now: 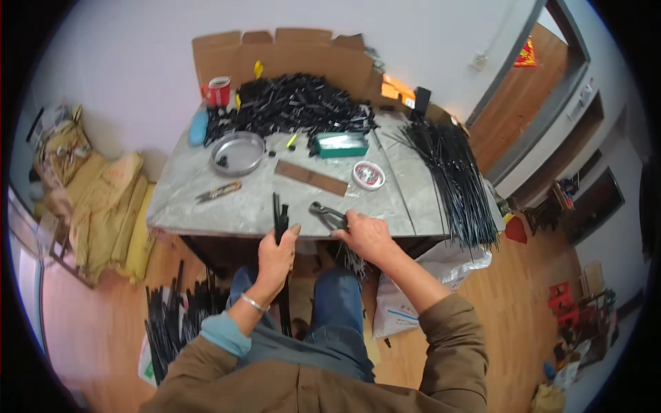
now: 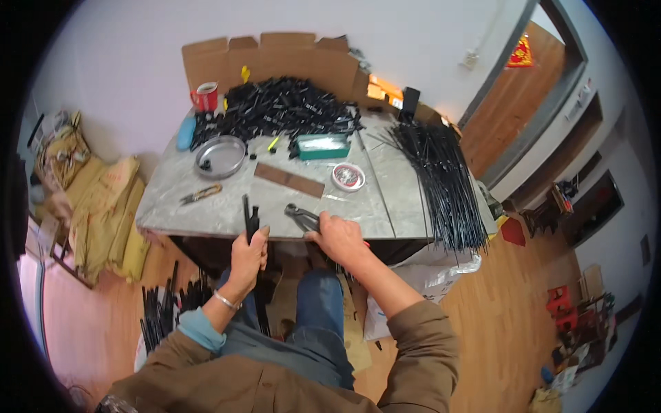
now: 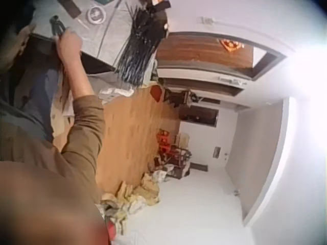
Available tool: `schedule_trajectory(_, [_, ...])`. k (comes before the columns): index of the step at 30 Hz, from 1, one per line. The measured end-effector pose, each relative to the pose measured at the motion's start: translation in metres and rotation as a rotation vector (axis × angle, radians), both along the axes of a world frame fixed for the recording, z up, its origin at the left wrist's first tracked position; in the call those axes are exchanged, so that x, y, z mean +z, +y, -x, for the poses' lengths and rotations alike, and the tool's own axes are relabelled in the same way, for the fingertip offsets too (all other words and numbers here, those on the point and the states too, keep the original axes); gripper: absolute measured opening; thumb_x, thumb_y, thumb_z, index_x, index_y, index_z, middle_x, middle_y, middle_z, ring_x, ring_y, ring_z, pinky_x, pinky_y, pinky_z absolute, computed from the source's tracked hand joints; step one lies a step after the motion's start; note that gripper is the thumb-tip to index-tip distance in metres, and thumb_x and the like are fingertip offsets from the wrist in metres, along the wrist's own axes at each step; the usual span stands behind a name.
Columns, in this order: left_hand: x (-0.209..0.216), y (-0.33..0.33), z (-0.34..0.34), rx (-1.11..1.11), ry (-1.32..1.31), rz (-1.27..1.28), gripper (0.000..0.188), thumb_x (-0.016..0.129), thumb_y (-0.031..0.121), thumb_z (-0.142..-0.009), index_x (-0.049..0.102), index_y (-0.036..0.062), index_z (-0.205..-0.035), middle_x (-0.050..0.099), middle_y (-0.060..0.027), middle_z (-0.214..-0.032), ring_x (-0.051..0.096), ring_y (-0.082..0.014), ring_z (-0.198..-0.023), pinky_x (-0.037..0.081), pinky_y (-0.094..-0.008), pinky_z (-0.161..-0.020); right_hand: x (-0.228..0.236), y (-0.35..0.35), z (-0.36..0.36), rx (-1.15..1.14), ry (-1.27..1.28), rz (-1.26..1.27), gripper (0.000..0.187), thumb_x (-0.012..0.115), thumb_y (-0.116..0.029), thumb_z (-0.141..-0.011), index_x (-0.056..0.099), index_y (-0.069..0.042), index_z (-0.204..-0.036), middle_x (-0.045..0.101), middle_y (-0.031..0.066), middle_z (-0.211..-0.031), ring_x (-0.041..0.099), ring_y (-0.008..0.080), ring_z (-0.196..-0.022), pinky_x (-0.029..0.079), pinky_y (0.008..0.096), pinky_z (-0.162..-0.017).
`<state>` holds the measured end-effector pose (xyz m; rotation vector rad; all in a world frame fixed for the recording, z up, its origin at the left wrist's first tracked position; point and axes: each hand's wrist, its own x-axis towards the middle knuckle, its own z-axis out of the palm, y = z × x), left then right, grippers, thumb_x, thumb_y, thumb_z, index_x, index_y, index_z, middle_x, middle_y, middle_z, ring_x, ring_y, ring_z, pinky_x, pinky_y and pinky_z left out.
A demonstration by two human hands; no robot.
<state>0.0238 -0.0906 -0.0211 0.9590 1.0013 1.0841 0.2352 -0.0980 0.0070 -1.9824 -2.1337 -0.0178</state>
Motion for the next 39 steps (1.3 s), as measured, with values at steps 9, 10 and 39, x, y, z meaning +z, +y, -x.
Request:
schedule_trajectory(9, [0.070, 0.026, 0.028, 0.223, -0.024, -0.408, 0.026, 0.061, 0.028, -0.092, 0.053, 0.0084, -0.077, 0.047, 0.0027, -0.058, 0.042, -0.0058, -0.045, 0.032, -0.0220, -0.042, -0.009, -0.004, 0.022, 0.093, -0.054, -0.438, 0.039, 0.072, -0.035, -0.077, 0.061, -0.004, -0.099, 0.060, 0.0128, -0.088, 0.060, 0.0290, -0.083, 0.049, 0.0411, -0.069])
schedule_trajectory(10, [0.080, 0.033, 0.035, 0.293, -0.108, -0.486, 0.025, 0.059, 0.026, -0.094, 0.055, 0.0063, -0.078, 0.047, 0.0025, -0.059, 0.042, -0.0051, -0.047, 0.032, -0.0220, -0.043, -0.011, -0.016, 0.032, 0.165, 0.073, -0.449, 0.037, 0.071, -0.032, -0.079, 0.061, -0.003, -0.101, 0.060, 0.0129, -0.090, 0.060, 0.0281, -0.084, 0.049, 0.0406, -0.069])
schedule_trajectory(39, [0.037, -0.044, 0.012, -0.092, 0.186, -0.602, 0.017, 0.062, 0.010, -0.088, 0.068, 0.0008, -0.101, 0.063, -0.0089, -0.090, 0.060, -0.0174, -0.083, 0.048, -0.0281, -0.076, -0.079, -0.066, 0.098, -0.052, 0.539, 0.214, 0.041, 0.064, -0.035, -0.082, 0.061, 0.000, -0.101, 0.064, 0.0242, -0.092, 0.062, 0.0435, -0.085, 0.050, 0.0474, -0.073])
